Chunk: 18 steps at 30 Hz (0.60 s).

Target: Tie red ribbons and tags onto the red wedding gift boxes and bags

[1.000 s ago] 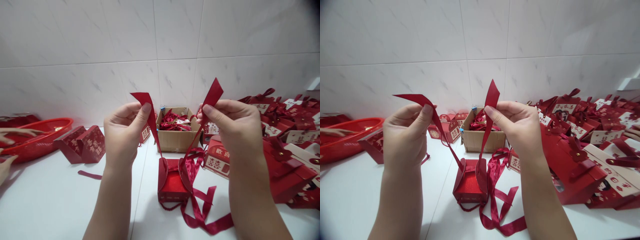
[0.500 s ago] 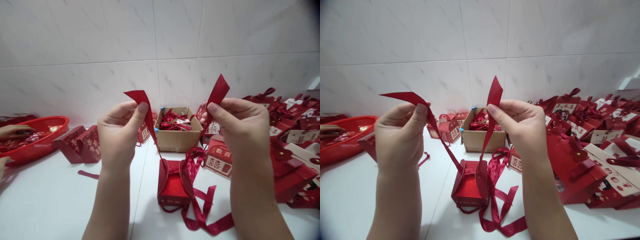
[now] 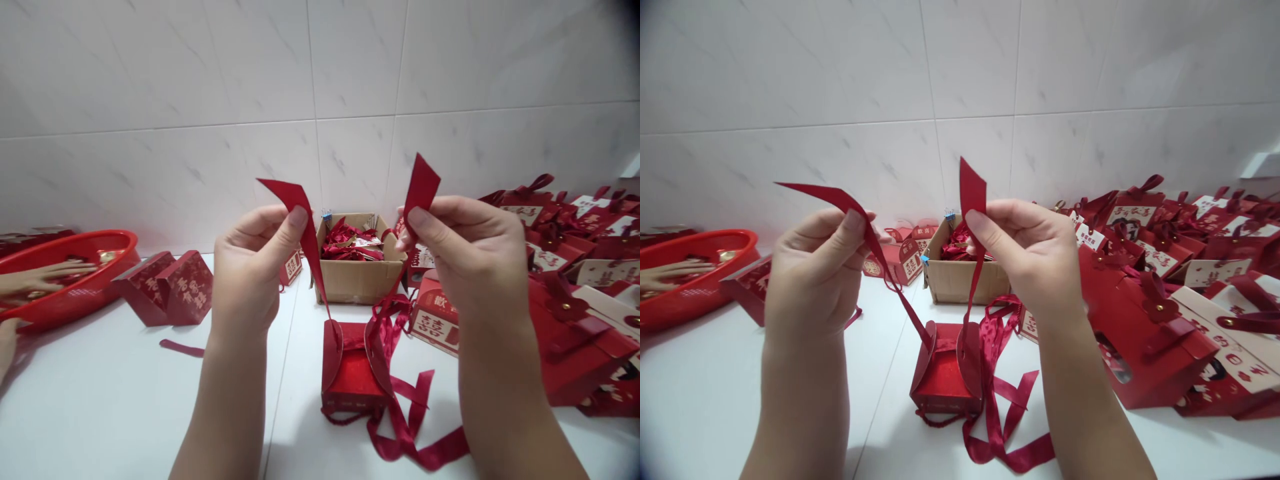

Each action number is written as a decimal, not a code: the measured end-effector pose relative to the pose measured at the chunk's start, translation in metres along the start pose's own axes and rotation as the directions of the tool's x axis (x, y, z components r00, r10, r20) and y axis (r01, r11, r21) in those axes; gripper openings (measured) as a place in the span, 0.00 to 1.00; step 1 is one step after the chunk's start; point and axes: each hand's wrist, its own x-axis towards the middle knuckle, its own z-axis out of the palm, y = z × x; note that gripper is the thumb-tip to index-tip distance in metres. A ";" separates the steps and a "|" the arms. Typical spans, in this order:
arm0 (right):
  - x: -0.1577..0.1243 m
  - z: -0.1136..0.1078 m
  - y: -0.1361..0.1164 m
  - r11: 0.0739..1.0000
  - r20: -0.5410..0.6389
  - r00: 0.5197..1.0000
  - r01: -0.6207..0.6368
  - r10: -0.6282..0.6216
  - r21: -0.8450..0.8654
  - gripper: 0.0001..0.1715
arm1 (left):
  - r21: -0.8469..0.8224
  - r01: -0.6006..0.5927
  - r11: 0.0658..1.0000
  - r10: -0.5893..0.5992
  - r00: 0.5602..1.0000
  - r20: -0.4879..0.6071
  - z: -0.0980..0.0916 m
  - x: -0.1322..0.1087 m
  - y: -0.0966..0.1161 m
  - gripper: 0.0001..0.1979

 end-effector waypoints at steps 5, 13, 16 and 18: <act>-0.004 0.011 -0.001 0.999 0.107 0.994 -0.028 0.031 -0.031 0.04 | 0.014 0.020 1.000 -0.022 0.994 0.109 0.009 -0.006 -0.001 0.04; -0.004 0.014 0.001 0.995 0.299 0.950 -0.077 0.094 -0.066 0.11 | 0.247 -0.037 0.968 -0.052 0.937 0.345 0.020 -0.016 0.002 0.02; -0.004 0.010 0.004 0.995 0.348 0.932 -0.100 0.104 -0.028 0.14 | 0.319 -0.054 0.946 -0.065 0.934 0.352 0.019 -0.014 0.001 0.03; -0.003 0.008 0.005 0.993 0.381 0.919 -0.117 0.104 0.012 0.14 | 0.346 -0.062 0.936 -0.069 0.933 0.354 0.018 -0.013 0.000 0.05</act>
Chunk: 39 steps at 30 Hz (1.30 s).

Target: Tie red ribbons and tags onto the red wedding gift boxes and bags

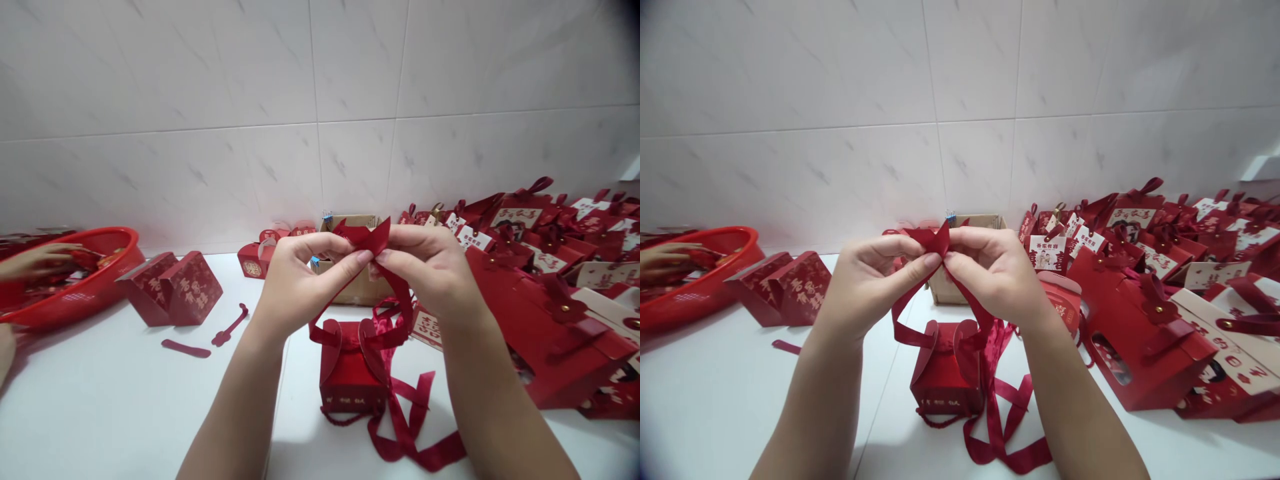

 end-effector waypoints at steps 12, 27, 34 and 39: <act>0.002 -0.001 0.003 0.926 0.147 0.948 -0.311 0.284 0.214 0.14 | -0.059 0.130 0.990 -0.126 0.989 0.075 0.000 0.003 -0.004 0.07; 0.003 -0.033 0.001 0.885 0.472 0.881 0.182 0.047 -0.429 0.11 | 0.075 0.326 0.943 -0.329 0.867 0.375 -0.015 0.009 -0.007 0.10; 0.003 -0.024 0.005 0.690 0.412 0.911 0.286 0.020 -0.665 0.18 | 0.104 0.295 0.950 -0.312 0.916 0.253 -0.014 0.006 0.000 0.09; 0.005 -0.023 0.008 0.666 0.379 0.925 0.266 0.028 -0.697 0.18 | 0.129 0.265 0.956 -0.285 0.941 0.181 -0.013 0.007 -0.006 0.15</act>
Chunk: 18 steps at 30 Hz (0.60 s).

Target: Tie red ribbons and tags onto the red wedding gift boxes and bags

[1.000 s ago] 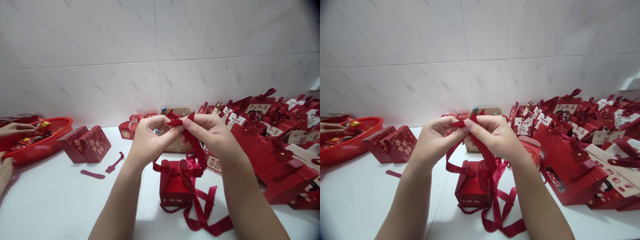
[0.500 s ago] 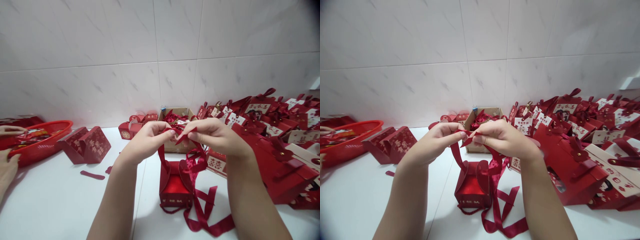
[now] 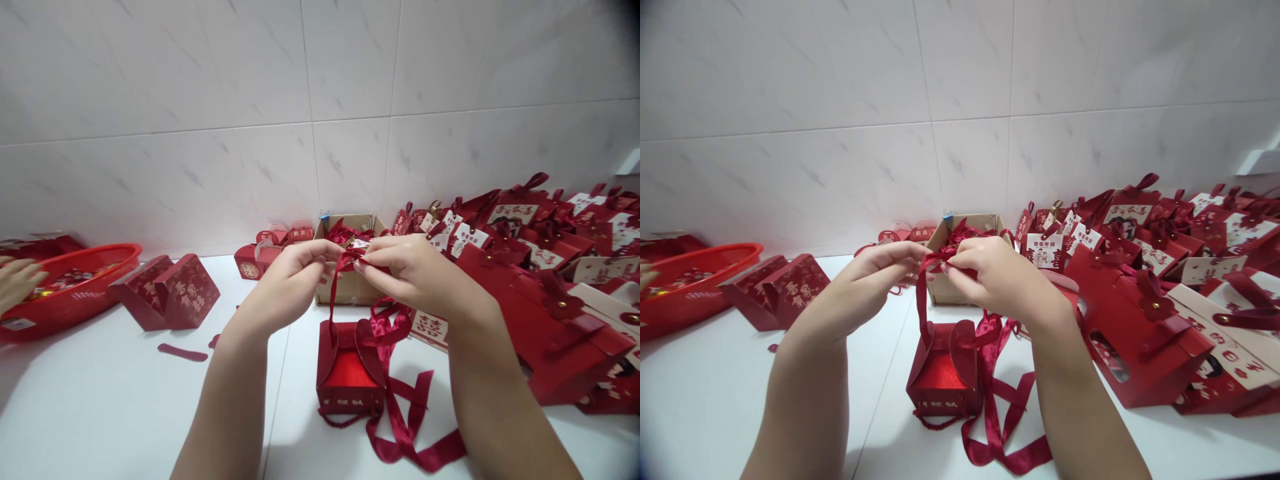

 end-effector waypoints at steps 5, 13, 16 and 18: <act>0.002 0.001 0.000 1.000 -0.027 0.999 -0.021 0.021 -0.015 0.18 | 0.018 -0.058 0.998 0.058 0.998 -0.025 0.002 0.002 -0.006 0.09; 0.005 0.007 0.001 0.986 -0.089 0.995 -0.035 0.050 0.161 0.21 | 0.037 -0.204 0.978 0.206 0.975 -0.088 0.006 0.003 -0.010 0.05; 0.006 0.013 0.001 0.917 -0.123 0.974 -0.132 0.191 0.377 0.19 | 0.060 -0.192 0.980 0.199 0.971 -0.135 0.003 0.003 -0.012 0.08; 0.006 0.018 -0.001 0.849 -0.139 0.958 -0.147 0.249 0.508 0.15 | 0.071 -0.166 0.984 0.176 0.966 -0.187 0.000 0.000 -0.014 0.10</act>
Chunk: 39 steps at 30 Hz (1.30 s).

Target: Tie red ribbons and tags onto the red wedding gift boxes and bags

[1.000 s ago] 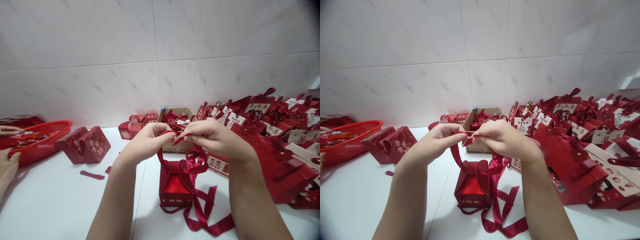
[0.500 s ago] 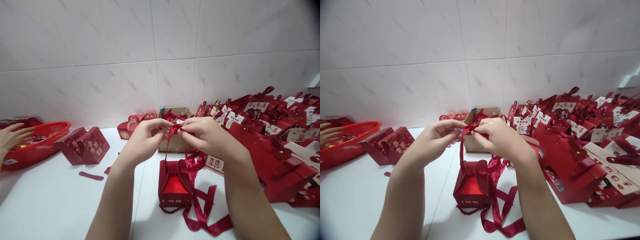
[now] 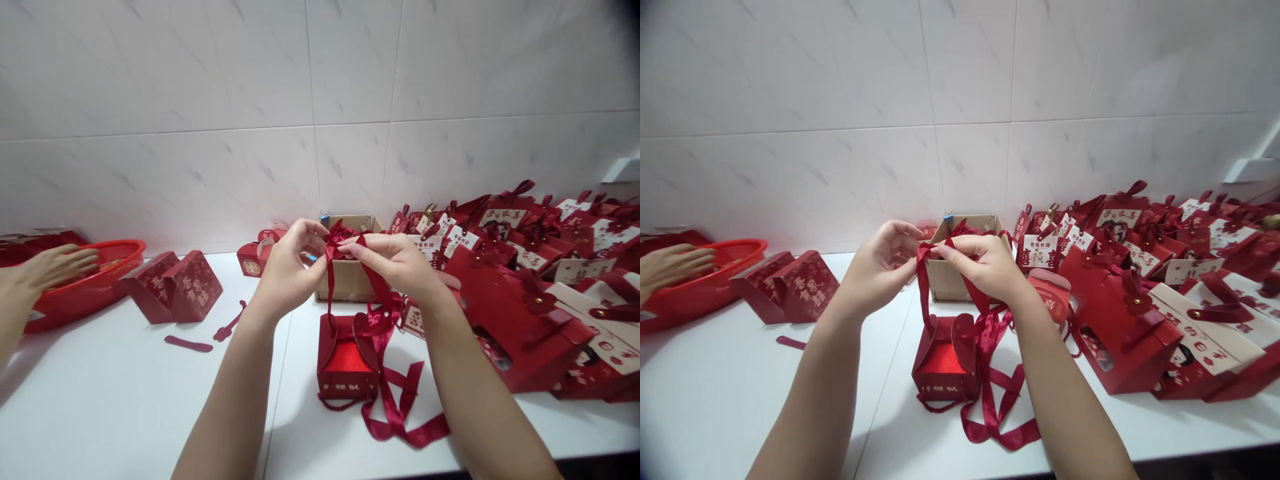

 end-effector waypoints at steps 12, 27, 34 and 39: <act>-0.077 -0.009 0.015 0.973 -0.392 0.897 -0.229 0.203 -0.020 0.19 | -0.030 0.116 0.993 -0.119 0.960 -0.254 -0.054 -0.054 -0.016 0.18; -0.203 -0.044 0.073 0.573 -0.412 0.906 -0.387 0.094 -0.722 0.23 | 0.325 0.517 0.792 -0.357 0.824 -0.441 -0.089 -0.134 -0.112 0.19; -0.217 -0.050 0.081 0.548 -0.401 0.909 -0.393 0.112 -0.739 0.24 | 0.429 0.595 0.679 -0.425 0.796 -0.431 -0.083 -0.145 -0.122 0.20; -0.215 -0.050 0.069 0.545 -0.448 0.887 -0.432 0.112 -0.719 0.24 | 0.412 0.616 0.671 -0.436 0.778 -0.453 -0.082 -0.147 -0.131 0.17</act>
